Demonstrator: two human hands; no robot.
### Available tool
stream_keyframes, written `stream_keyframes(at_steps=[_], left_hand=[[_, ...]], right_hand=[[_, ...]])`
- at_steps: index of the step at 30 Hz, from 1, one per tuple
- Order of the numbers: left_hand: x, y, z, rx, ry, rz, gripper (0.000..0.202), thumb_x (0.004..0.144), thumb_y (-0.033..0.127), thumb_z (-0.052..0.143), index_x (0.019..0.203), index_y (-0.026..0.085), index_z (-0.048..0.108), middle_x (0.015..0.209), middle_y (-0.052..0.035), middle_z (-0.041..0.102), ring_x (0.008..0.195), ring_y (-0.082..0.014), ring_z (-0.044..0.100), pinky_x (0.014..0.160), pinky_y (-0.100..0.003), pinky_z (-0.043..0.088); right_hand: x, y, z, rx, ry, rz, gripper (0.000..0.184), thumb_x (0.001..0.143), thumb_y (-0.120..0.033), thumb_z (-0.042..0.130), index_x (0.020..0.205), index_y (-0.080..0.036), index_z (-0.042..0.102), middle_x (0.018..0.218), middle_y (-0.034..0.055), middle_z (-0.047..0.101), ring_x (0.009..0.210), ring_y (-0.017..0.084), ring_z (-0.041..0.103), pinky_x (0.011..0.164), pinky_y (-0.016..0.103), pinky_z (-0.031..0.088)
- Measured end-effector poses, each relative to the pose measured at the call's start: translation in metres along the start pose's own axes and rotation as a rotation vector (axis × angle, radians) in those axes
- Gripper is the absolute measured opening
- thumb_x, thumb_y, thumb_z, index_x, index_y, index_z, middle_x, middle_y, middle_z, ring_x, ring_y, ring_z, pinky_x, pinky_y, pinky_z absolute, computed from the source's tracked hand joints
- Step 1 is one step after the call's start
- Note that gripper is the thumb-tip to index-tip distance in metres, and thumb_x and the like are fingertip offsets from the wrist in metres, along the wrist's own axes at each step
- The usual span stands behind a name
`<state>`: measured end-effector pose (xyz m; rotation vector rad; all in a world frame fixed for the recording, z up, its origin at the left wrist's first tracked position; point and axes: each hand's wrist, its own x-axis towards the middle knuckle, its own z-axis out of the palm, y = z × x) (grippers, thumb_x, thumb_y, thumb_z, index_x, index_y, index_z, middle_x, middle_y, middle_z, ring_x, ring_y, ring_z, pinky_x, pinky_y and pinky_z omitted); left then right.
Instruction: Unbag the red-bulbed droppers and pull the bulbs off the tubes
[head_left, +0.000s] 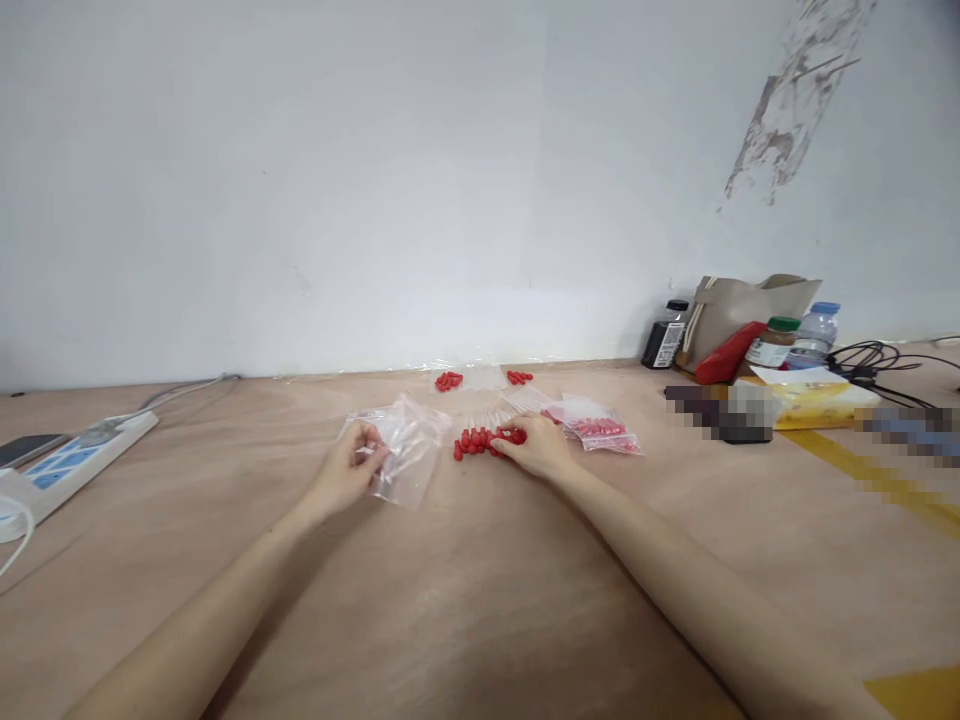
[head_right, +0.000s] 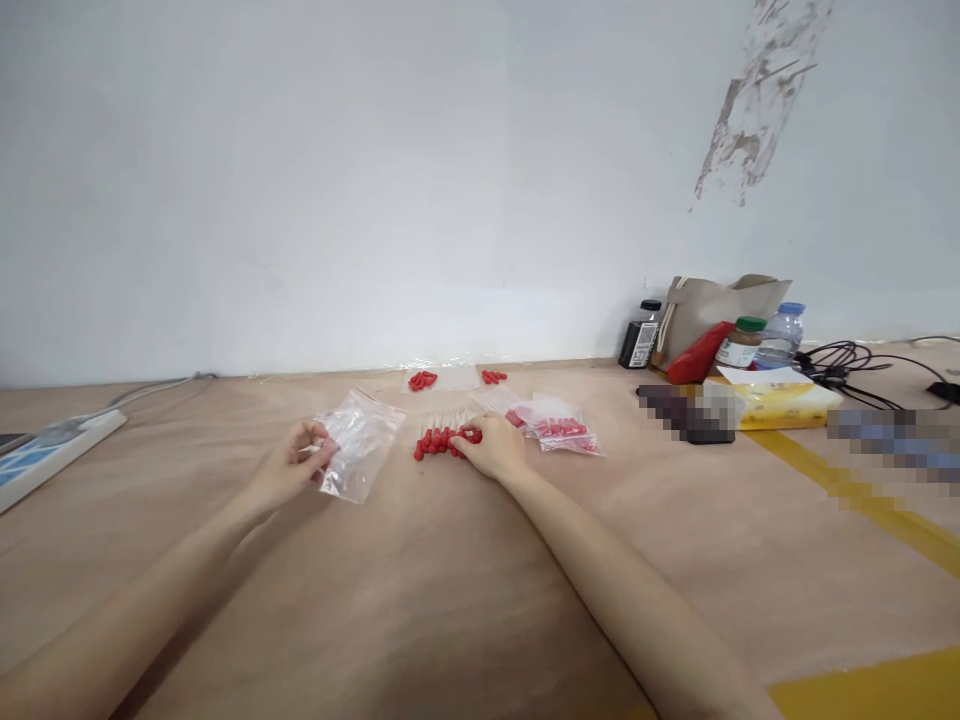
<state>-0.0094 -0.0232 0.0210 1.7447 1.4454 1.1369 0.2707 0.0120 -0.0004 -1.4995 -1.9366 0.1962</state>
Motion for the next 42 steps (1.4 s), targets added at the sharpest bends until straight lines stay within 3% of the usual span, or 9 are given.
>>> stream_keyframes(at_steps=[7, 11, 16, 19, 22, 28, 32, 37, 42], left_hand=[[0.023, -0.051, -0.025, 0.246, 0.307, -0.096, 0.031, 0.067, 0.037, 0.052, 0.091, 0.018, 0.046, 0.082, -0.0035, 0.054, 0.07, -0.0181, 0.058, 0.063, -0.034, 0.049], [0.015, -0.05, -0.025, 0.489, 0.355, 0.023, 0.029, 0.068, 0.037, 0.054, 0.092, 0.02, 0.056, 0.104, -0.0084, 0.052, 0.104, -0.0273, 0.048, 0.089, -0.042, 0.038], [0.003, -0.037, -0.01, 0.888, 0.061, 0.263, 0.045, 0.083, 0.047, 0.034, 0.12, 0.026, 0.048, 0.136, -0.0067, 0.035, 0.126, -0.0251, 0.028, 0.102, -0.044, 0.022], [0.001, -0.039, -0.007, 0.936, -0.169, 0.143, 0.053, 0.083, 0.054, 0.029, 0.13, 0.03, 0.035, 0.141, -0.0048, 0.026, 0.13, -0.026, 0.019, 0.103, -0.048, 0.015], [0.001, -0.043, -0.01, 0.893, -0.259, 0.063, 0.056, 0.082, 0.056, 0.028, 0.132, 0.031, 0.032, 0.142, -0.0051, 0.024, 0.13, -0.0265, 0.019, 0.102, -0.05, 0.015], [-0.001, -0.043, -0.013, 0.875, -0.051, 0.108, 0.043, 0.084, 0.047, 0.033, 0.119, 0.029, 0.049, 0.132, -0.0071, 0.041, 0.126, -0.0268, 0.028, 0.1, -0.056, 0.012], [-0.003, -0.039, -0.01, 0.854, 0.138, 0.128, 0.038, 0.085, 0.044, 0.029, 0.107, 0.026, 0.055, 0.122, -0.0072, 0.049, 0.12, -0.0246, 0.036, 0.098, -0.057, 0.014], [-0.004, -0.038, -0.009, 0.877, 0.19, 0.178, 0.035, 0.085, 0.044, 0.032, 0.099, 0.026, 0.058, 0.114, -0.0066, 0.053, 0.113, -0.0245, 0.042, 0.097, -0.055, 0.016], [-0.005, -0.038, -0.009, 0.871, 0.207, 0.191, 0.033, 0.085, 0.042, 0.032, 0.096, 0.025, 0.058, 0.112, -0.0065, 0.054, 0.111, -0.0245, 0.044, 0.097, -0.054, 0.015]], right_hand=[[0.002, 0.004, 0.005, 0.189, 0.127, 0.105, 0.019, 0.072, -0.028, 0.053, 0.08, -0.019, 0.066, 0.078, 0.0026, 0.067, 0.07, 0.014, 0.059, 0.067, 0.024, 0.043], [0.0, 0.005, 0.002, 0.204, 0.135, 0.118, 0.02, 0.068, -0.026, 0.055, 0.082, -0.017, 0.066, 0.08, 0.0029, 0.067, 0.069, 0.013, 0.059, 0.066, 0.023, 0.043], [-0.007, 0.003, -0.001, 0.131, 0.098, 0.013, 0.016, 0.07, -0.027, 0.054, 0.072, -0.018, 0.066, 0.074, 0.0032, 0.065, 0.072, 0.015, 0.057, 0.068, 0.025, 0.041], [-0.01, 0.001, 0.001, 0.075, 0.101, -0.03, 0.017, 0.073, -0.027, 0.052, 0.075, -0.017, 0.065, 0.076, 0.0046, 0.064, 0.073, 0.015, 0.055, 0.067, 0.025, 0.04], [-0.012, 0.001, 0.004, 0.041, 0.097, -0.025, 0.02, 0.076, -0.031, 0.05, 0.081, -0.016, 0.063, 0.083, 0.0062, 0.062, 0.075, 0.015, 0.054, 0.069, 0.025, 0.04], [-0.003, 0.01, -0.016, -0.159, 0.098, 0.067, 0.025, 0.08, -0.03, 0.044, 0.092, -0.017, 0.062, 0.097, 0.01, 0.059, 0.093, 0.021, 0.05, 0.08, 0.033, 0.036], [0.006, 0.022, -0.047, -0.427, -0.061, 0.109, 0.025, 0.072, -0.027, 0.052, 0.093, -0.018, 0.063, 0.105, 0.0133, 0.055, 0.104, 0.03, 0.043, 0.084, 0.045, 0.031], [0.006, 0.037, -0.074, -0.543, -0.327, 0.271, 0.079, 0.048, -0.03, 0.072, 0.121, -0.02, 0.045, 0.117, 0.0154, 0.048, 0.103, 0.033, 0.048, 0.075, 0.041, 0.039], [-0.008, 0.054, -0.083, -0.566, -0.293, 0.239, 0.031, 0.07, -0.03, 0.057, 0.096, -0.015, 0.061, 0.096, 0.0152, 0.061, 0.085, 0.024, 0.058, 0.067, 0.03, 0.04]])
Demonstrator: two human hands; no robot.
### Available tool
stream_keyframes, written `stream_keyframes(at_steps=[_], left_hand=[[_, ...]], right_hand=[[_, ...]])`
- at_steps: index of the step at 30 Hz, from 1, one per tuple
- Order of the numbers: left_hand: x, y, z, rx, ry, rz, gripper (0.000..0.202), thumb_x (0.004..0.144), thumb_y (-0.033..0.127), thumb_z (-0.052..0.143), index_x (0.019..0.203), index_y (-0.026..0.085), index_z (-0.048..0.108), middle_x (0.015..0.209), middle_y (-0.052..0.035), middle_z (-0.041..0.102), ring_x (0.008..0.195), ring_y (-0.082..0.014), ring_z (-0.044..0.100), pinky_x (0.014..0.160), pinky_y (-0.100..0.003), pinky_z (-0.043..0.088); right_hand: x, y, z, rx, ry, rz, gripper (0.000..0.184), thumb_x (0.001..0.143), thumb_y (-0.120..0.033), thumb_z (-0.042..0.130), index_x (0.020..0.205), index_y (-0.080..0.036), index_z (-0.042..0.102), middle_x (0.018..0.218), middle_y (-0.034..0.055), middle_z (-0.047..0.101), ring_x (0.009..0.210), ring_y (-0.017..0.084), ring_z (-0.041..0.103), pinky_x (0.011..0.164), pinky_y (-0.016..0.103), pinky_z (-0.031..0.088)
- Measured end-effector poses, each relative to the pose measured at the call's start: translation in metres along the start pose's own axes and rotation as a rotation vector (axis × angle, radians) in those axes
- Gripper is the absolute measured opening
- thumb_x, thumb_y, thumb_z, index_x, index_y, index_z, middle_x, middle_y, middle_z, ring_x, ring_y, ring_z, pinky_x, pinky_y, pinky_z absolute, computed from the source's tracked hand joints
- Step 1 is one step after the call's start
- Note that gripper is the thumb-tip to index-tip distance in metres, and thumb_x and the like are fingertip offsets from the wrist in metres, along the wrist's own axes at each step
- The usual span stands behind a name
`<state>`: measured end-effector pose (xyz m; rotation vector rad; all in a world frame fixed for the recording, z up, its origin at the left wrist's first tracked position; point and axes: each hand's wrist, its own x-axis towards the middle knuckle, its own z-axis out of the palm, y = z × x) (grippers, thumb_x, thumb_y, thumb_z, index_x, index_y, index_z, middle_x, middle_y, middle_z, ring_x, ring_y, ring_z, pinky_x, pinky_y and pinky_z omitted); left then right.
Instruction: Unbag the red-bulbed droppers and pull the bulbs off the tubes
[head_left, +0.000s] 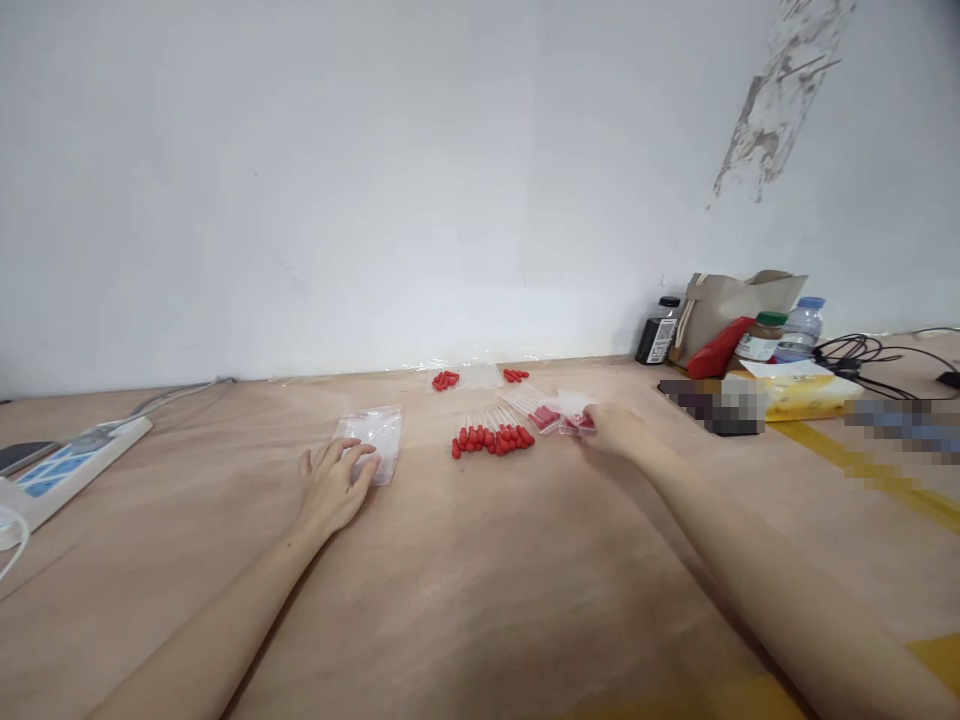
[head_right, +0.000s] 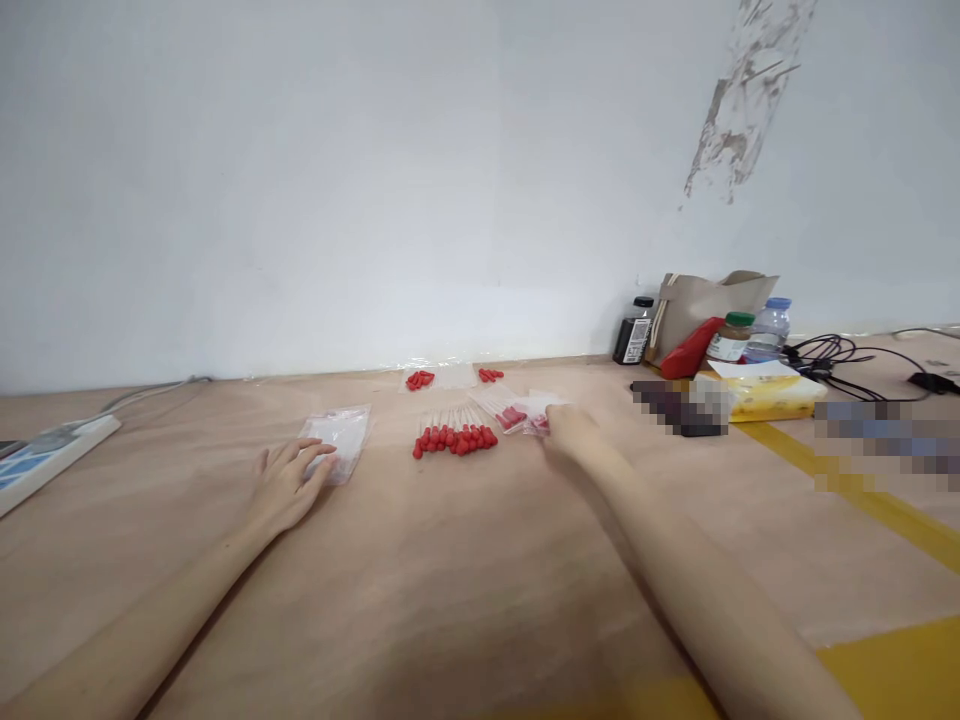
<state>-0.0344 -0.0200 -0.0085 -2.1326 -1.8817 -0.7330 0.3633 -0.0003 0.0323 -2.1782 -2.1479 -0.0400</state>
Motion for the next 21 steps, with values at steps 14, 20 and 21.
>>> stream_keyframes(at_steps=[14, 20, 21], left_hand=[[0.005, 0.037, -0.017, -0.218, 0.281, 0.182, 0.023, 0.083, 0.034, 0.042, 0.091, 0.023, 0.059, 0.106, -0.0055, 0.053, 0.108, -0.0222, 0.044, 0.096, -0.038, 0.03], [-0.026, 0.102, -0.046, -0.502, 0.017, 0.416, 0.023, 0.083, 0.03, 0.044, 0.103, 0.022, 0.054, 0.112, -0.006, 0.049, 0.107, -0.0197, 0.045, 0.094, -0.034, 0.035], [-0.032, 0.109, -0.048, -0.523, -0.049, 0.446, 0.025, 0.082, 0.03, 0.046, 0.105, 0.023, 0.053, 0.113, -0.006, 0.048, 0.108, -0.02, 0.044, 0.094, -0.034, 0.035]], right_hand=[[-0.049, -0.003, -0.031, 1.206, 0.374, -0.047, 0.028, 0.078, -0.046, 0.046, 0.077, -0.019, 0.054, 0.062, 0.0018, 0.061, 0.049, 0.013, 0.054, 0.046, 0.025, 0.042], [-0.063, -0.079, 0.022, 1.671, -0.255, -0.044, 0.031, 0.061, -0.043, 0.067, 0.065, -0.017, 0.051, 0.053, -0.0042, 0.055, 0.045, 0.008, 0.051, 0.047, 0.022, 0.044], [-0.063, -0.088, 0.028, 1.687, -0.323, -0.028, 0.029, 0.062, -0.041, 0.067, 0.066, -0.017, 0.052, 0.053, -0.0039, 0.056, 0.046, 0.009, 0.052, 0.048, 0.023, 0.045]])
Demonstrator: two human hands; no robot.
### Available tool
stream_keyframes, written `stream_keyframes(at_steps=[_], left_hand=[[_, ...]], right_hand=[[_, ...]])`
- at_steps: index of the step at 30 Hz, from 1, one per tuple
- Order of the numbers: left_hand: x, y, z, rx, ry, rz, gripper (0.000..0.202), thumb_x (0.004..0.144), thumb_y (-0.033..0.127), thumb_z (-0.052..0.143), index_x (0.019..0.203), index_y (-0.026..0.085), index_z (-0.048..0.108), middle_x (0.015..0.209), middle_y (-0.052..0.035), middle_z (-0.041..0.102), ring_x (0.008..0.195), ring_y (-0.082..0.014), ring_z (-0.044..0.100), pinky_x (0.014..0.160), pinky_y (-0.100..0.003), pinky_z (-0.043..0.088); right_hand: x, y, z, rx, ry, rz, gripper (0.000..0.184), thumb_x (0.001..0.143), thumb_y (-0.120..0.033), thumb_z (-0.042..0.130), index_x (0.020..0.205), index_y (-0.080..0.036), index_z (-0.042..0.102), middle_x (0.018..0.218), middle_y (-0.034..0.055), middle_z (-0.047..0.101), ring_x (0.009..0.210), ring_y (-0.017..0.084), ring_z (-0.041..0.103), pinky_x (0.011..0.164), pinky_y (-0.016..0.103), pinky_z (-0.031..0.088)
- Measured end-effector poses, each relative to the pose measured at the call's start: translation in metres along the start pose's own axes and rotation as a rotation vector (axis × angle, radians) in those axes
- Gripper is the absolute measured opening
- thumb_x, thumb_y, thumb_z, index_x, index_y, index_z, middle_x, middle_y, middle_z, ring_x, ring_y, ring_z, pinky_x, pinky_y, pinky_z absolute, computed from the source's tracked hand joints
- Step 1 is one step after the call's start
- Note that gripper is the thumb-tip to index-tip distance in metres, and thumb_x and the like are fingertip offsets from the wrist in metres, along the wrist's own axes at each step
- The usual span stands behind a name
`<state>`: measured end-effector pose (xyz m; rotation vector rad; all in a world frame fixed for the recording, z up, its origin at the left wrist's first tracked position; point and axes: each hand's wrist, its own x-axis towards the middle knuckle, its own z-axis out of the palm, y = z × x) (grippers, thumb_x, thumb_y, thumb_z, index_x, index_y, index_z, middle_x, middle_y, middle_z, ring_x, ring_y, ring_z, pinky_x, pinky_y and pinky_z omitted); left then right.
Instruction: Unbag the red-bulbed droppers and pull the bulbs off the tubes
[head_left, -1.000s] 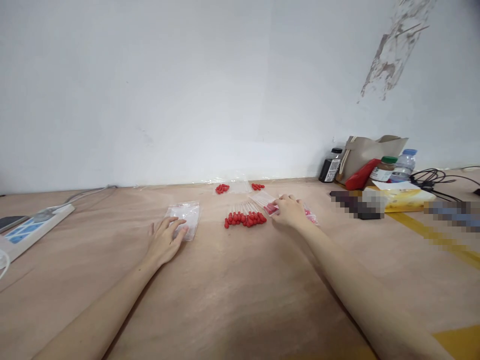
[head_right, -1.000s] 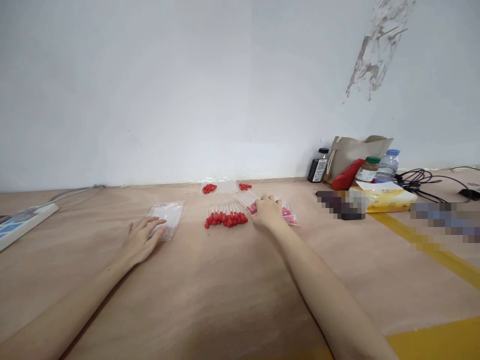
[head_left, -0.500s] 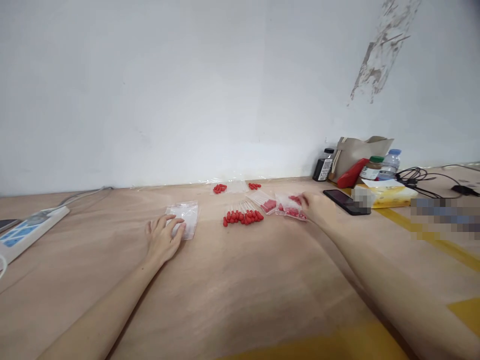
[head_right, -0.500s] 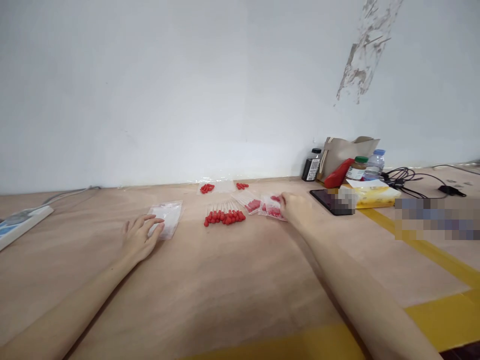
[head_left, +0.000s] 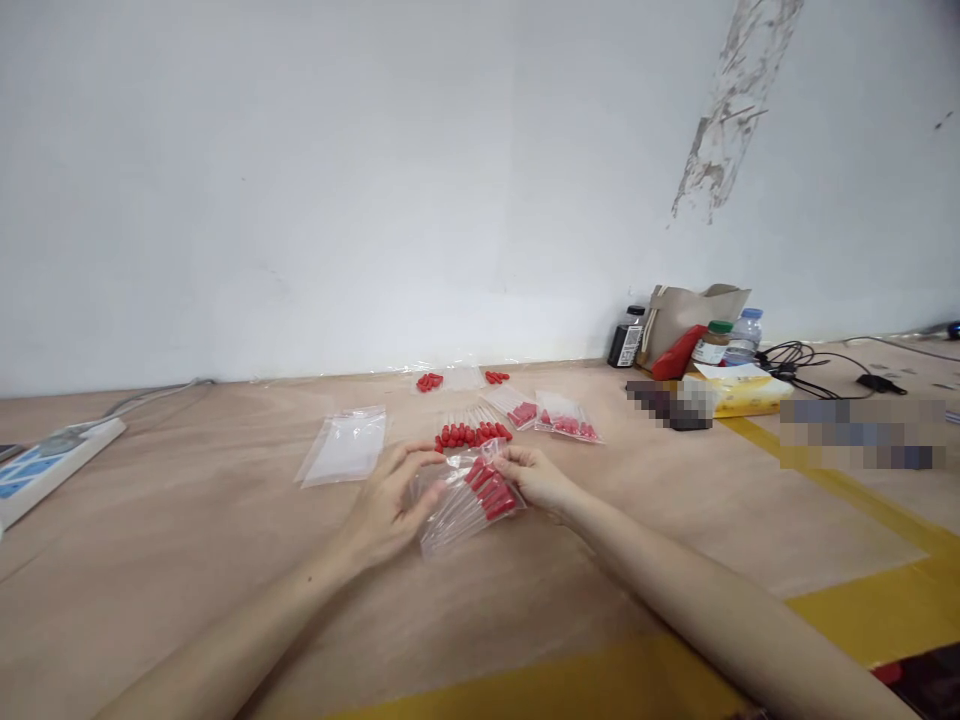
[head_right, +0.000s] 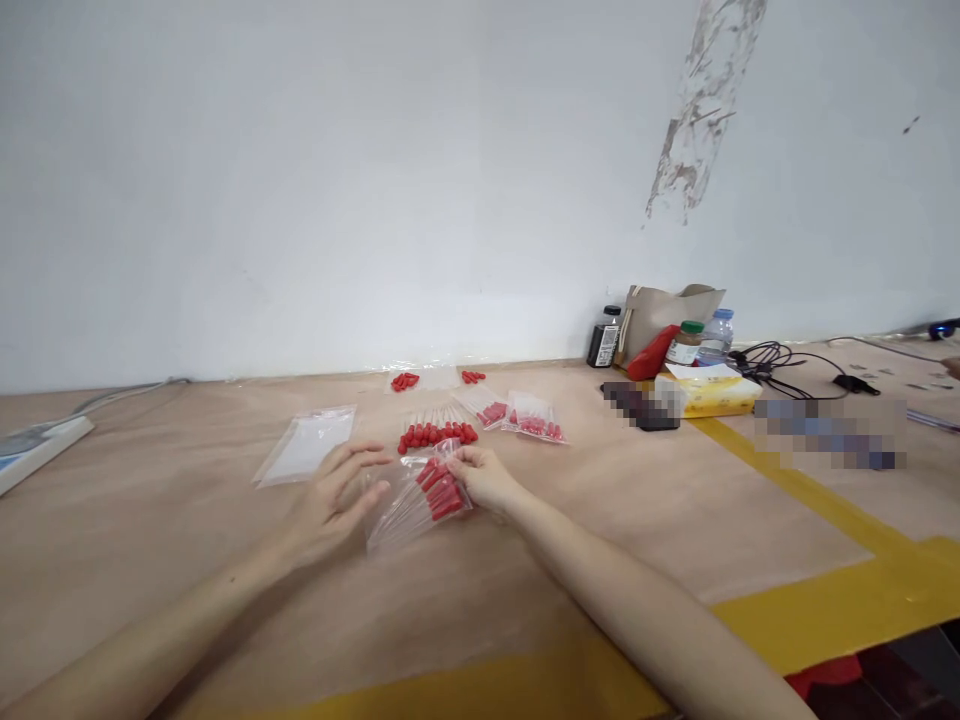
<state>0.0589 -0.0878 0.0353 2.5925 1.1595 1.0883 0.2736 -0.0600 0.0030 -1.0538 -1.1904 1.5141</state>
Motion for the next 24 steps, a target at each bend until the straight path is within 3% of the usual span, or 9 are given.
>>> stream_keyframes(at_steps=[3, 6, 10, 16, 20, 24], left_hand=[[-0.005, 0.013, 0.008, -0.092, -0.153, 0.014, 0.029, 0.08, 0.029, 0.05, 0.109, 0.023, 0.051, 0.113, -0.0059, 0.049, 0.105, -0.0198, 0.046, 0.092, -0.034, 0.037], [-0.004, 0.012, 0.015, -0.158, -0.213, -0.009, 0.027, 0.079, 0.025, 0.051, 0.106, 0.023, 0.052, 0.107, -0.0055, 0.052, 0.099, -0.0187, 0.05, 0.087, -0.033, 0.041], [0.008, 0.005, 0.026, -0.176, -0.237, 0.0, 0.028, 0.079, 0.021, 0.05, 0.107, 0.022, 0.052, 0.105, -0.0055, 0.052, 0.096, -0.018, 0.052, 0.085, -0.033, 0.042], [0.024, -0.004, 0.04, -0.11, -0.25, 0.117, 0.034, 0.084, 0.013, 0.039, 0.113, 0.024, 0.052, 0.115, -0.0075, 0.048, 0.106, -0.0175, 0.046, 0.091, -0.034, 0.04], [0.025, -0.012, 0.043, -0.006, -0.288, 0.258, 0.035, 0.085, 0.012, 0.037, 0.113, 0.026, 0.054, 0.12, -0.0082, 0.045, 0.111, -0.0196, 0.042, 0.091, -0.038, 0.04], [0.026, -0.017, 0.046, 0.072, -0.247, 0.401, 0.03, 0.085, 0.017, 0.04, 0.108, 0.025, 0.057, 0.114, -0.0078, 0.051, 0.106, -0.019, 0.045, 0.089, -0.036, 0.04]], right_hand=[[0.005, 0.008, 0.009, 0.017, -0.147, 0.141, 0.024, 0.062, -0.035, 0.068, 0.073, -0.015, 0.058, 0.06, -0.0013, 0.061, 0.052, 0.01, 0.057, 0.053, 0.025, 0.048], [0.008, 0.008, 0.004, -0.017, -0.288, 0.209, 0.024, 0.058, -0.026, 0.072, 0.075, -0.012, 0.062, 0.067, 0.0013, 0.064, 0.058, 0.011, 0.06, 0.059, 0.025, 0.049], [0.01, 0.01, -0.004, 0.005, -0.205, 0.176, 0.029, 0.05, -0.02, 0.076, 0.073, -0.012, 0.061, 0.061, -0.0006, 0.063, 0.053, 0.01, 0.058, 0.054, 0.023, 0.048], [0.008, 0.016, -0.002, 0.036, -0.172, 0.089, 0.055, 0.047, -0.022, 0.079, 0.093, -0.015, 0.051, 0.055, -0.0035, 0.062, 0.045, 0.009, 0.056, 0.048, 0.023, 0.048], [0.007, 0.019, 0.0, 0.006, -0.164, 0.046, 0.066, 0.042, -0.027, 0.081, 0.095, -0.016, 0.043, 0.052, -0.0055, 0.061, 0.041, 0.011, 0.055, 0.043, 0.023, 0.047], [0.006, 0.021, 0.001, -0.03, -0.181, 0.018, 0.067, 0.041, -0.03, 0.081, 0.094, -0.016, 0.041, 0.05, -0.0075, 0.059, 0.037, 0.01, 0.052, 0.04, 0.022, 0.044]])
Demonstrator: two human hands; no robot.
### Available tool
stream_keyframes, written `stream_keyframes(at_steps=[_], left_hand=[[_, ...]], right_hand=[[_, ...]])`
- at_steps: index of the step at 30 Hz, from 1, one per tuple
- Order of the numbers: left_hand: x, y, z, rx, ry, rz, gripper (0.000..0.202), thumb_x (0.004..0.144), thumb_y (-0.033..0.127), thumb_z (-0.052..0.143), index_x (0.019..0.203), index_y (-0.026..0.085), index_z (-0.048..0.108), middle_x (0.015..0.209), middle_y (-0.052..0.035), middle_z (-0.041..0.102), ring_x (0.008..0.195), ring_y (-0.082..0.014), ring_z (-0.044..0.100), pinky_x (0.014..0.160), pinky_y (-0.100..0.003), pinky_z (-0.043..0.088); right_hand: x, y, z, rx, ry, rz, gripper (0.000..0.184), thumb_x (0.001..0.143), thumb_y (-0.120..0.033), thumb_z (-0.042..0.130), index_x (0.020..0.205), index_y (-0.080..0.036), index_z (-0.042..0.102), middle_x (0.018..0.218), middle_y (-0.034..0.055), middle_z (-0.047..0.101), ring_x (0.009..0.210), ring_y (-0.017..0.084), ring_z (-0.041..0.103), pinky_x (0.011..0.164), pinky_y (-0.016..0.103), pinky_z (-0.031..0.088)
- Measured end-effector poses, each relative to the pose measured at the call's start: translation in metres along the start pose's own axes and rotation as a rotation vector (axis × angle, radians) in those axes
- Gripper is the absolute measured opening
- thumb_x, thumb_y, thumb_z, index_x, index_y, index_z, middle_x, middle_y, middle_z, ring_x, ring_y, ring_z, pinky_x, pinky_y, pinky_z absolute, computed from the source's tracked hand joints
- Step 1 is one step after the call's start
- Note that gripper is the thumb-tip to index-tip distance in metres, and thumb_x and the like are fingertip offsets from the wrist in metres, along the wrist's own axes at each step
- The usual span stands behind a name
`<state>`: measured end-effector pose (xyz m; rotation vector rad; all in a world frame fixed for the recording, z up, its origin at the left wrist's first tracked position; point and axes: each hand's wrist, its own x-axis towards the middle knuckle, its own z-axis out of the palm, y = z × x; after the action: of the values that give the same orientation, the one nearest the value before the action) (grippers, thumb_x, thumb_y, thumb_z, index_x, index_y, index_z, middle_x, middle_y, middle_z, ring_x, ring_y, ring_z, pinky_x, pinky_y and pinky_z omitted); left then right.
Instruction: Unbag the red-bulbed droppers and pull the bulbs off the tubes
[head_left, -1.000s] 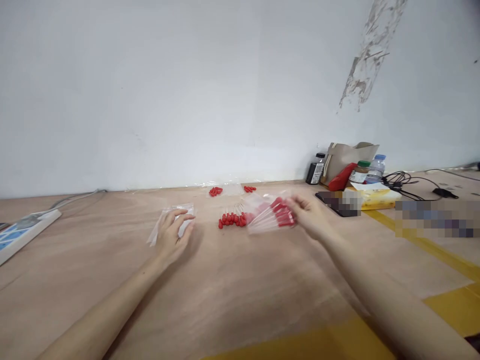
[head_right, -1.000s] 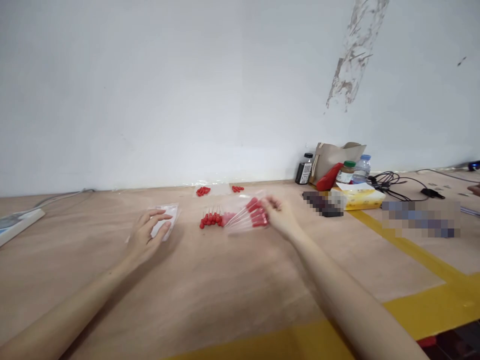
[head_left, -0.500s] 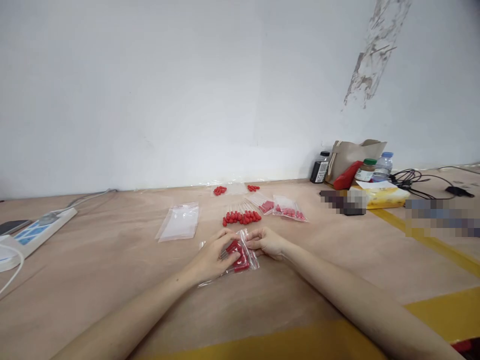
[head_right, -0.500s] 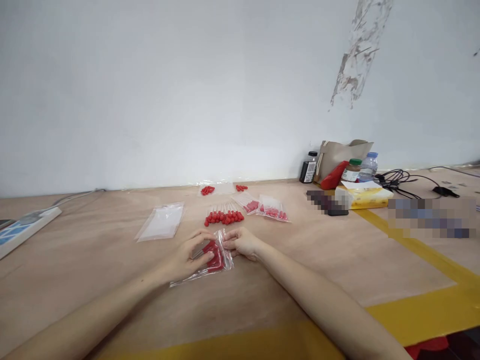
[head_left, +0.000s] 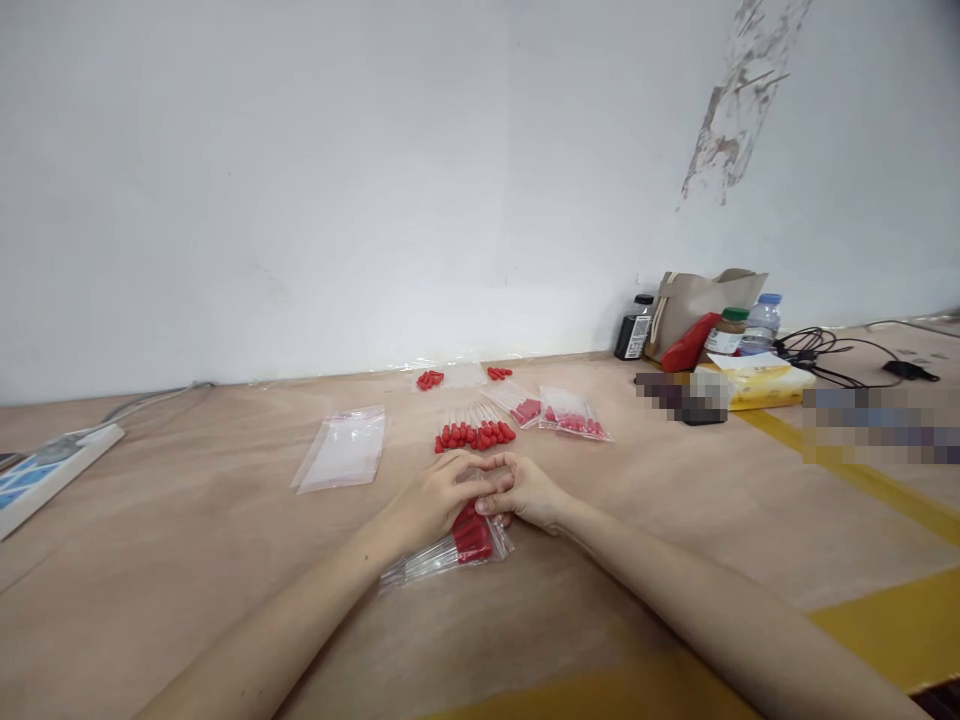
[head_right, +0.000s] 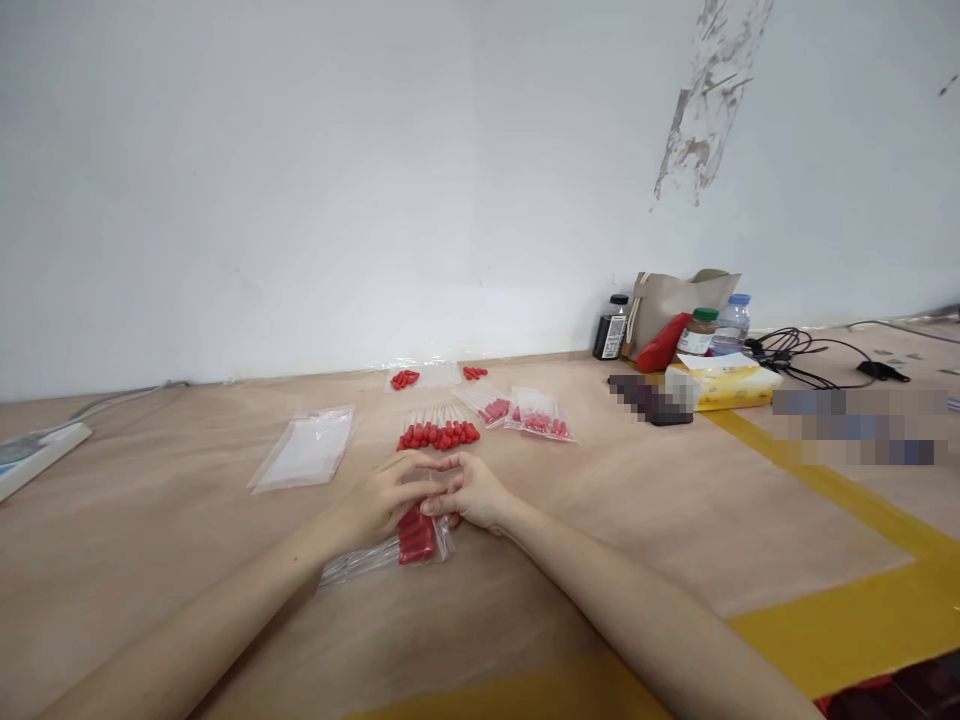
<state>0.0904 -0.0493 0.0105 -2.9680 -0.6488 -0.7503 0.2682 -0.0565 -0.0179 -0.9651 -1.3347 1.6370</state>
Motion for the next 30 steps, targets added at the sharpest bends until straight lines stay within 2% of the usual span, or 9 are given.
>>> stream_keyframes(at_steps=[5, 10, 13, 17, 19, 22, 24, 26, 30], left_hand=[[0.002, -0.002, 0.002, 0.109, 0.068, 0.119, 0.021, 0.086, 0.018, 0.041, 0.09, 0.018, 0.062, 0.095, -0.0066, 0.06, 0.09, -0.0162, 0.052, 0.08, -0.032, 0.043], [0.003, 0.001, 0.001, 0.138, 0.122, 0.177, 0.02, 0.086, 0.014, 0.04, 0.08, 0.015, 0.059, 0.083, -0.0038, 0.063, 0.076, -0.013, 0.053, 0.068, -0.025, 0.043], [0.001, 0.002, 0.001, 0.146, 0.095, 0.18, 0.022, 0.087, 0.011, 0.036, 0.081, 0.014, 0.057, 0.085, -0.0039, 0.063, 0.075, -0.0118, 0.053, 0.066, -0.022, 0.043], [-0.002, 0.002, 0.002, 0.167, 0.034, 0.136, 0.025, 0.088, 0.011, 0.032, 0.077, 0.014, 0.055, 0.082, -0.0033, 0.061, 0.071, -0.0109, 0.052, 0.063, -0.02, 0.042], [-0.003, 0.002, 0.002, 0.18, 0.022, 0.124, 0.025, 0.088, 0.012, 0.032, 0.077, 0.014, 0.054, 0.081, -0.0031, 0.061, 0.071, -0.0107, 0.052, 0.063, -0.02, 0.042], [-0.005, 0.003, 0.001, 0.2, 0.026, 0.111, 0.025, 0.089, 0.014, 0.032, 0.077, 0.014, 0.054, 0.077, -0.0024, 0.059, 0.068, -0.0102, 0.052, 0.06, -0.019, 0.041], [-0.006, 0.002, 0.0, 0.218, 0.029, 0.11, 0.023, 0.09, 0.016, 0.034, 0.081, 0.014, 0.055, 0.076, -0.0024, 0.058, 0.067, -0.0104, 0.052, 0.06, -0.019, 0.042], [-0.008, 0.001, 0.001, 0.231, 0.02, 0.136, 0.021, 0.09, 0.017, 0.035, 0.089, 0.014, 0.055, 0.08, -0.0034, 0.058, 0.071, -0.011, 0.053, 0.063, -0.02, 0.043], [-0.011, -0.005, 0.004, 0.247, 0.047, 0.201, 0.02, 0.089, 0.017, 0.036, 0.096, 0.014, 0.055, 0.088, -0.0055, 0.059, 0.079, -0.0124, 0.054, 0.068, -0.022, 0.045]], right_hand=[[0.0, -0.001, -0.001, -0.031, -0.013, 0.016, 0.068, 0.042, -0.027, 0.081, 0.095, -0.017, 0.04, 0.047, -0.0086, 0.057, 0.036, 0.008, 0.05, 0.038, 0.019, 0.041], [0.0, -0.001, -0.009, 0.023, -0.113, -0.005, 0.069, 0.049, -0.025, 0.078, 0.105, -0.016, 0.038, 0.053, -0.0066, 0.06, 0.043, 0.009, 0.054, 0.047, 0.022, 0.047], [-0.002, -0.002, -0.011, 0.047, -0.161, -0.012, 0.061, 0.056, -0.028, 0.074, 0.104, -0.018, 0.039, 0.056, -0.0065, 0.06, 0.045, 0.009, 0.056, 0.048, 0.022, 0.047], [-0.004, -0.005, -0.008, 0.04, -0.108, 0.014, 0.052, 0.056, -0.03, 0.073, 0.094, -0.019, 0.04, 0.055, -0.008, 0.057, 0.04, 0.007, 0.052, 0.044, 0.02, 0.044], [-0.005, -0.006, -0.005, 0.018, -0.089, 0.062, 0.05, 0.055, -0.031, 0.074, 0.093, -0.017, 0.044, 0.054, -0.0072, 0.057, 0.04, 0.007, 0.051, 0.044, 0.02, 0.044], [-0.005, -0.007, -0.003, -0.023, -0.153, 0.118, 0.041, 0.059, -0.036, 0.071, 0.087, -0.013, 0.053, 0.054, -0.0042, 0.058, 0.044, 0.006, 0.053, 0.047, 0.019, 0.045], [-0.005, -0.007, -0.002, -0.05, -0.177, 0.132, 0.034, 0.06, -0.039, 0.07, 0.075, -0.011, 0.057, 0.054, -0.0026, 0.058, 0.046, 0.005, 0.052, 0.049, 0.019, 0.044], [-0.006, -0.007, 0.0, -0.072, -0.145, 0.151, 0.032, 0.059, -0.04, 0.07, 0.066, -0.01, 0.057, 0.052, -0.0022, 0.057, 0.045, 0.005, 0.052, 0.048, 0.018, 0.044], [-0.006, -0.007, 0.002, -0.087, -0.08, 0.194, 0.024, 0.062, -0.032, 0.068, 0.061, -0.011, 0.057, 0.05, -0.0025, 0.056, 0.043, 0.005, 0.051, 0.046, 0.018, 0.043]])
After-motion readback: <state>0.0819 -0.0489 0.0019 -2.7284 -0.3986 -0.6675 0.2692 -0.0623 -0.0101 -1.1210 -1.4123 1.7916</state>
